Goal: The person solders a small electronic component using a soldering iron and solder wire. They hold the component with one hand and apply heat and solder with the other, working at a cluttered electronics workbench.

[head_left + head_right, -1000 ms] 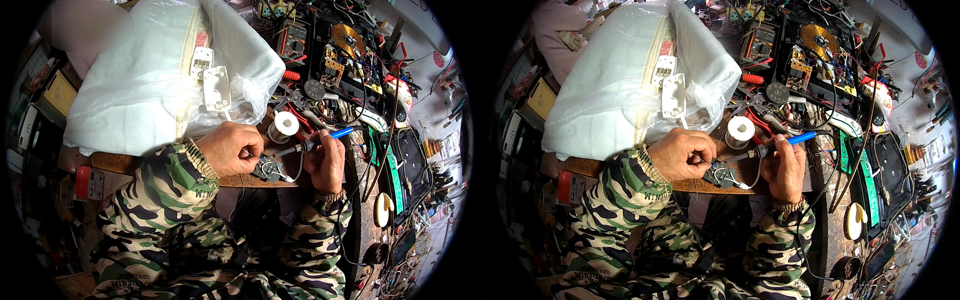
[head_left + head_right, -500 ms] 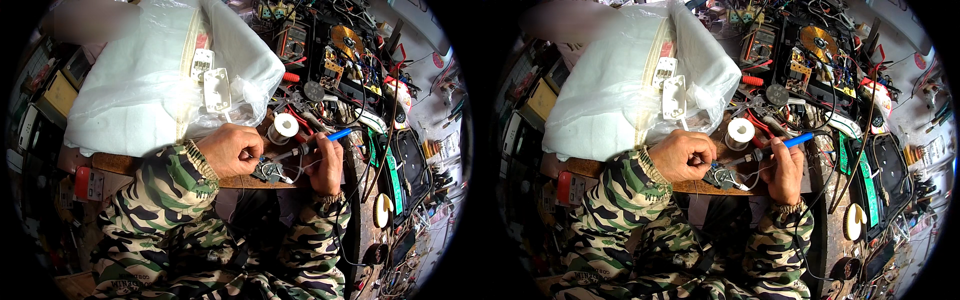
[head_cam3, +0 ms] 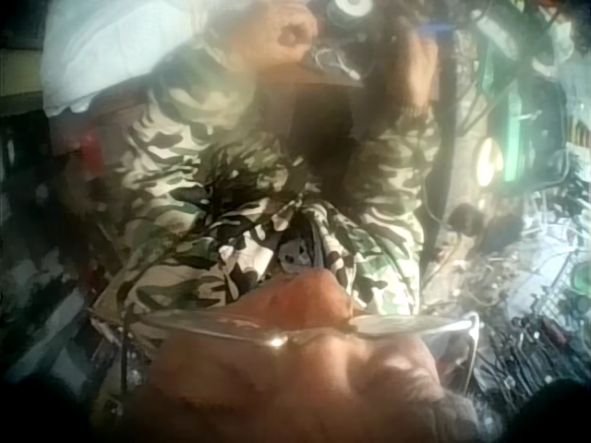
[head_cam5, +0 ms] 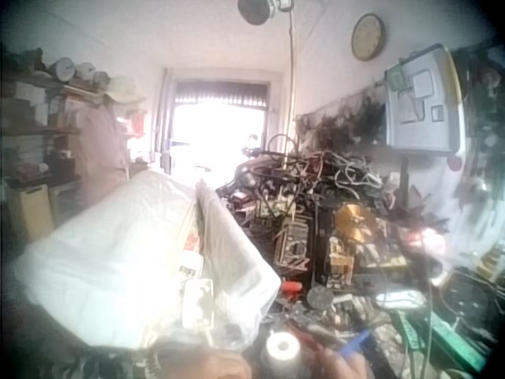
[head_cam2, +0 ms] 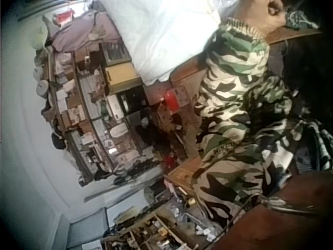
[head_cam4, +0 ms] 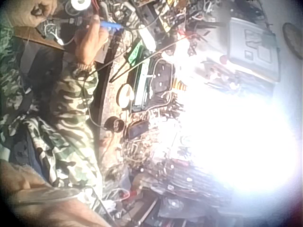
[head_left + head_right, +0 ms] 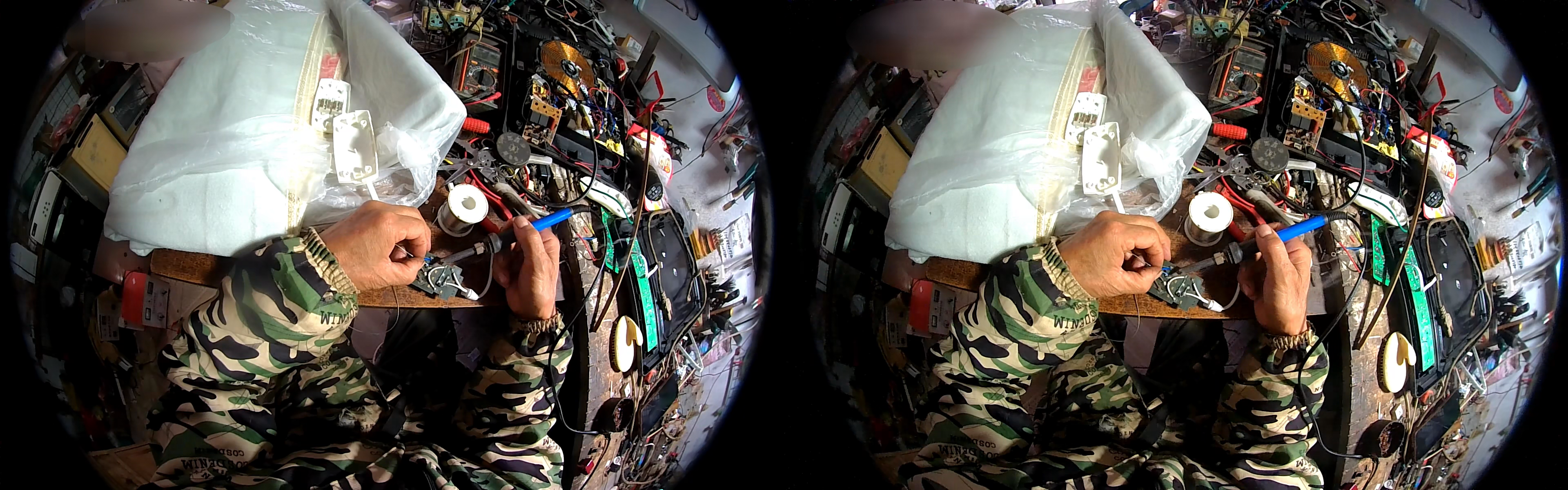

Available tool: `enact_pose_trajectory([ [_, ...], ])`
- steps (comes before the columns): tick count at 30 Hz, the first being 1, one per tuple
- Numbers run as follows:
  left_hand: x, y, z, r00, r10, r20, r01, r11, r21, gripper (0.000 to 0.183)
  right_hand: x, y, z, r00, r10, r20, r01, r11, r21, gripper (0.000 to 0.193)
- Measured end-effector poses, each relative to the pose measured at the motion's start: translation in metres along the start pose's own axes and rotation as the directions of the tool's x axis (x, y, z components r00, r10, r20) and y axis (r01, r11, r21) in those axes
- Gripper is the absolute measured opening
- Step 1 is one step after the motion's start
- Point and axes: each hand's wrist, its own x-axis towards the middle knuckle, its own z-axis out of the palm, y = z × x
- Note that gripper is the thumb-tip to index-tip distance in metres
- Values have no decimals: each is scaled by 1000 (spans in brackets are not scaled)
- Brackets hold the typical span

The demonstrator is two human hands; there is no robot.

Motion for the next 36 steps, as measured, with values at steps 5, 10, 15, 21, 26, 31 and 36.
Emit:
enact_pose_trajectory([
  [5, -1, 4, -2, 1000, -17, -7, 17, 1000, -3, 10, 0, -2, 4, 1000, 8, 6, -8, 1000, -2, 21],
  [10, 0, -2, 1, 1000, 1, -14, -1, 1000, -12, 10, 0, 0, 3, 1000, 8, -5, -8, 1000, -13, 22],
  [15, -1, 1, -1, 1000, -12, -2, 12, 1000, -19, 9, 0, -1, 3, 1000, 6, 22, -6, 1000, -7, 22],
  [21, -1, -1, 0, 1000, -14, -9, 14, 999, -29, 9, 0, 0, 2, 1000, 2, 0, -2, 1000, 5, 23],
  [26, -1, 0, -1, 1000, -27, -2, 27, 1000, -12, 9, 0, -1, 4, 1000, 3, 1, -3, 1000, 2, 22],
  [31, -1, 0, -2, 1000, -29, 5, 29, 999, -21, 9, -1, -3, 7, 1000, 8, -12, -8, 1000, 3, 22],
  [36, -2, 0, -2, 999, -37, 0, 37, 999, -28, 10, -1, -4, 5, 1000, 14, 13, -14, 1000, -7, 22],
])
